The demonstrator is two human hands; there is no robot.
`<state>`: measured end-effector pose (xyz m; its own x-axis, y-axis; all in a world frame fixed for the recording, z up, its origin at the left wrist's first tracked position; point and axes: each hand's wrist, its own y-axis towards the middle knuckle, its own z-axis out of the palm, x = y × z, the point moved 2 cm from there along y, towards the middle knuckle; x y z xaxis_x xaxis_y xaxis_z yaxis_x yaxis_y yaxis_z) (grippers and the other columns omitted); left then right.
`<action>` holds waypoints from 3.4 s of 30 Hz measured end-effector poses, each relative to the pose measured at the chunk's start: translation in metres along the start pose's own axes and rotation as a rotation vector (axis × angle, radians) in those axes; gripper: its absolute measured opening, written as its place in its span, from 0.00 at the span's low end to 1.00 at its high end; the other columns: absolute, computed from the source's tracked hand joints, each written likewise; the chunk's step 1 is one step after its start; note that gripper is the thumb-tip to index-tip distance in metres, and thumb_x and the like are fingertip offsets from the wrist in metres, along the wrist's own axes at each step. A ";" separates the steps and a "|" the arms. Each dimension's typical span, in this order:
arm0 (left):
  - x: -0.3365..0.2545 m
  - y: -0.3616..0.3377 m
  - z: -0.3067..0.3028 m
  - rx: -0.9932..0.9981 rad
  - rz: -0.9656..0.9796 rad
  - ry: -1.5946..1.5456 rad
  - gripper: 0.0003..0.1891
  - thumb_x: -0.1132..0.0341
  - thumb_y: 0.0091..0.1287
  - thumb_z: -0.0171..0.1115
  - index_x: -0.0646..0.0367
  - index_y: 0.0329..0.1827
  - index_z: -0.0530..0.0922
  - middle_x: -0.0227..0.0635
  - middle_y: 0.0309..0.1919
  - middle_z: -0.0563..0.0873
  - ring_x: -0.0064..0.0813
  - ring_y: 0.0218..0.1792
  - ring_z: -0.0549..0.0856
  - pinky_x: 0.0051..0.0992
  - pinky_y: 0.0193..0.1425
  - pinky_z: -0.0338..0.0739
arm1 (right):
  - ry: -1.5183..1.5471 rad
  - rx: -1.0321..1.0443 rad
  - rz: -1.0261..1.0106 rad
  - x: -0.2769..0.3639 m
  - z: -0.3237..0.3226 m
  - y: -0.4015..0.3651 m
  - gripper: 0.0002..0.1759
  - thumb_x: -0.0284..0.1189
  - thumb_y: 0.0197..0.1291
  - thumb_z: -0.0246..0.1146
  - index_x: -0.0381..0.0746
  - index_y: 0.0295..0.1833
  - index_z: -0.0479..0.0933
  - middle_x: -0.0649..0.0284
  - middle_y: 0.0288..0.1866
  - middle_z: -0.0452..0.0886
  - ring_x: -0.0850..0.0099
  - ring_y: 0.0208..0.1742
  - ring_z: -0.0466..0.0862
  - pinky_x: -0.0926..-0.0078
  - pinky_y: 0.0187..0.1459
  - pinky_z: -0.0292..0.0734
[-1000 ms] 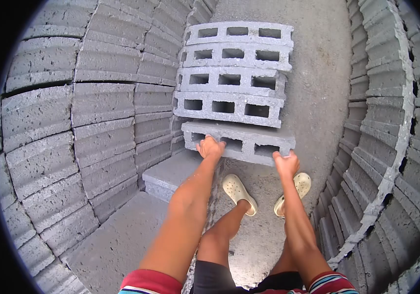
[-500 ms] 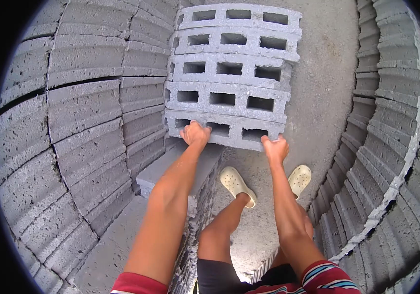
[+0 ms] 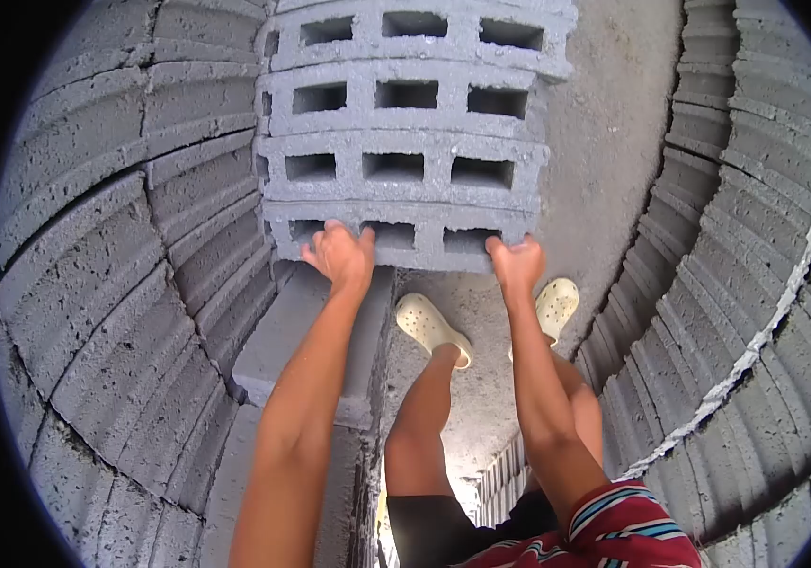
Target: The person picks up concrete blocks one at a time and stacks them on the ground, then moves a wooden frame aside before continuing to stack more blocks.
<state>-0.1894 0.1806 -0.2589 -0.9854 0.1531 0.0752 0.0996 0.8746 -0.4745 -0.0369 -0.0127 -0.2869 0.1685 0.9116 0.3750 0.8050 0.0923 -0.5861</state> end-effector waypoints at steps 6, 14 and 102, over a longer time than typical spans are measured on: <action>-0.008 0.001 -0.005 0.059 -0.115 0.021 0.24 0.53 0.50 0.65 0.61 0.42 0.73 0.39 0.39 0.81 0.34 0.50 0.75 0.43 0.66 0.47 | -0.017 -0.032 -0.069 0.013 0.003 0.011 0.21 0.38 0.28 0.65 0.30 0.22 0.74 0.47 0.23 0.78 0.52 0.27 0.79 0.63 0.35 0.72; -0.004 -0.039 -0.141 0.511 0.206 -0.093 0.31 0.48 0.54 0.59 0.60 0.56 0.71 0.47 0.55 0.73 0.40 0.59 0.70 0.38 0.62 0.60 | -0.169 0.391 0.047 0.011 -0.036 -0.002 0.38 0.52 0.40 0.64 0.33 0.50 0.73 0.46 0.52 0.73 0.53 0.55 0.73 0.62 0.55 0.66; 0.187 -0.439 -0.503 0.508 -0.188 -1.401 0.42 0.42 0.49 0.65 0.66 0.59 0.65 0.46 0.55 0.71 0.42 0.58 0.69 0.41 0.61 0.63 | 0.820 0.906 -0.269 0.173 -0.429 -0.450 0.46 0.37 0.51 0.67 0.16 0.61 0.50 0.45 0.49 0.74 0.64 0.57 0.70 0.68 0.63 0.56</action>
<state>-0.3482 0.0567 0.4041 -0.3379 -0.7493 -0.5695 0.1918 0.5376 -0.8211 -0.1257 -0.0678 0.3494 0.6261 0.3335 0.7048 0.2427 0.7757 -0.5826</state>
